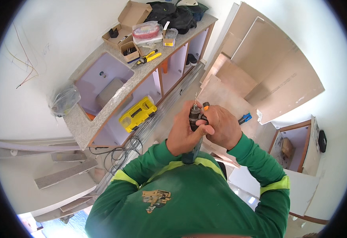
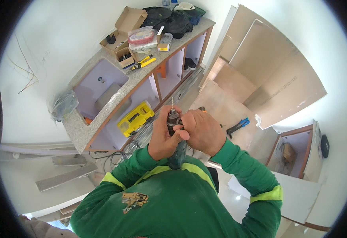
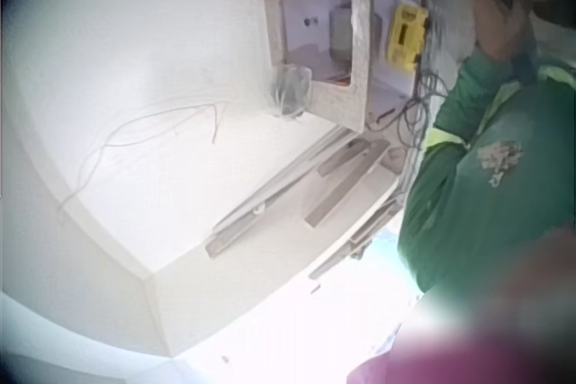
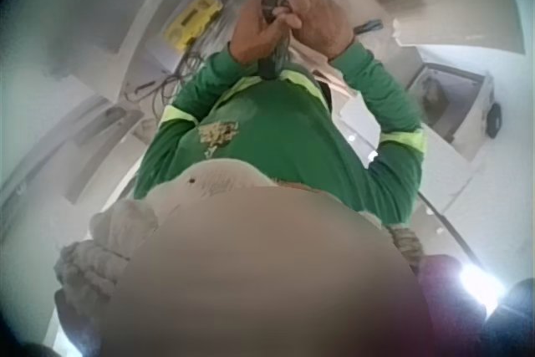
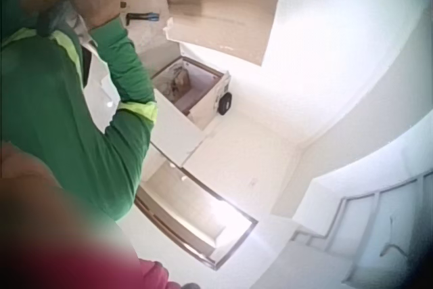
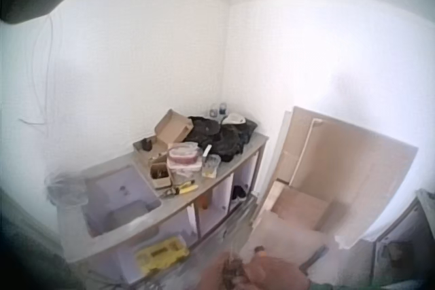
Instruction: The person uses a yellow electric planer on a wooden board, then switches to a cordless drill to attach a drill bit. They move to another room, open a wooden storage box, and prepare an orange drill with a bit before placing it back.
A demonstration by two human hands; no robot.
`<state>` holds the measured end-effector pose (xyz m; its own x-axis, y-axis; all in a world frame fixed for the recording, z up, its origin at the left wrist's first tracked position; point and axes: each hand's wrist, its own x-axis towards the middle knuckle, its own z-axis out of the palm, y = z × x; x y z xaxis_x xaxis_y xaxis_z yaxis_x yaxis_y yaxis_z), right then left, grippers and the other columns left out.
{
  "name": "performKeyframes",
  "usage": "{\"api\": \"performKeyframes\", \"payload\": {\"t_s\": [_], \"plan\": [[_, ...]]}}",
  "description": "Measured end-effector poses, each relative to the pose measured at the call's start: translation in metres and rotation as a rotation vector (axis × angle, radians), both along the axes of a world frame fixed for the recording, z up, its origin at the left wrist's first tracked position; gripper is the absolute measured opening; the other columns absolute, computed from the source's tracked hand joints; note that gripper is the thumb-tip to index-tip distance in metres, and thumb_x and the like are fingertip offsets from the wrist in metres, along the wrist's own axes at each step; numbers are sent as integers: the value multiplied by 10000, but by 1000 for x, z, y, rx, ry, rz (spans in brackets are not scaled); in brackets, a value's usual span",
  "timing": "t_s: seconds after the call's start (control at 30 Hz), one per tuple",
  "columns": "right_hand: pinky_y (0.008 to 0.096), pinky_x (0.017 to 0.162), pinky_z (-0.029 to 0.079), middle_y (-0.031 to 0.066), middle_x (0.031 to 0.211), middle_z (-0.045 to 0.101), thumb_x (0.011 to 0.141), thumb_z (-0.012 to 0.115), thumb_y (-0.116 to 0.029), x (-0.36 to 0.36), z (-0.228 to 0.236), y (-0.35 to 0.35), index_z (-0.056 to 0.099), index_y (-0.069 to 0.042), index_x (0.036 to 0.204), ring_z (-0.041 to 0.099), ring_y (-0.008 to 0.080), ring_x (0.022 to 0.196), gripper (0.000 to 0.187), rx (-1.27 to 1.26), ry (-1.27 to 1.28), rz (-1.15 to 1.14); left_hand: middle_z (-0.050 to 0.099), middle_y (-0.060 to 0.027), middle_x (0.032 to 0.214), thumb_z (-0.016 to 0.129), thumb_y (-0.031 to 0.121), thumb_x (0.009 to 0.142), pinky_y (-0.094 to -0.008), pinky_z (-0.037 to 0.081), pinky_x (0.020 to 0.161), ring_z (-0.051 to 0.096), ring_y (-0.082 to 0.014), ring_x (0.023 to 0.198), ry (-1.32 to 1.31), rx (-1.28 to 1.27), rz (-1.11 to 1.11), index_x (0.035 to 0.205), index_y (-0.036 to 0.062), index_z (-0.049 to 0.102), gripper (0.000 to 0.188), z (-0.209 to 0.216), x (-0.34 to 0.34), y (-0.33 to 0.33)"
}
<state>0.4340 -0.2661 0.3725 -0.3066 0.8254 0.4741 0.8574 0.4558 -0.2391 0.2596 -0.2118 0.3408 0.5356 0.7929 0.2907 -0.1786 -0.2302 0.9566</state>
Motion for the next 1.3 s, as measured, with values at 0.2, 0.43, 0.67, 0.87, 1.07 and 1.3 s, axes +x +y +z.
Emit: {"api": "performKeyframes", "payload": {"t_s": [0.2,0.43,0.67,0.87,1.07,1.3], "plan": [[530,691,502,185,893,623,1018,679,-303,-20,-2,3,547,-28,1040,636,426,797,306,-148,145,-92,616,-43,968,812,641,892,-307,487,799,561,-134,875,-13,7,29,1267,30,533,769,4,-5,7],[580,714,513,242,938,646,1049,638,-262,-55,-3,-10,519,-15,1134,658,500,875,287,-250,385,-221,599,-10,980,800,645,904,-280,464,797,537,-118,876,-26,-52,74,1239,35,552,739,3,-14,4],[464,875,551,220,1258,652,1054,650,-212,-33,26,-20,550,-12,1249,696,401,1084,296,-615,466,-108,629,-14,965,907,510,858,-271,494,752,574,-96,846,-21,-183,-34,1165,57,575,640,-1,-19,22],[337,1051,462,107,1332,630,1135,282,-665,23,46,9,536,-78,1465,579,212,1278,720,-629,1231,-135,621,-12,945,936,483,829,-256,474,741,561,-83,832,-144,-166,-218,1145,73,574,631,-5,-16,21],[299,1006,491,60,1189,611,1131,261,-686,-23,12,-4,573,-39,1323,600,143,1096,744,-803,1414,72,603,-60,1194,942,582,769,-317,472,980,561,-182,1125,-18,62,-329,1303,1,577,869,-6,-2,8],[351,1061,468,133,1206,618,1092,177,-754,-32,1,-16,578,1,1189,609,212,1152,860,-776,1447,29,685,-196,1099,934,412,805,-421,559,858,715,-385,976,9,163,-272,1259,13,606,687,-13,-8,-7]]}}
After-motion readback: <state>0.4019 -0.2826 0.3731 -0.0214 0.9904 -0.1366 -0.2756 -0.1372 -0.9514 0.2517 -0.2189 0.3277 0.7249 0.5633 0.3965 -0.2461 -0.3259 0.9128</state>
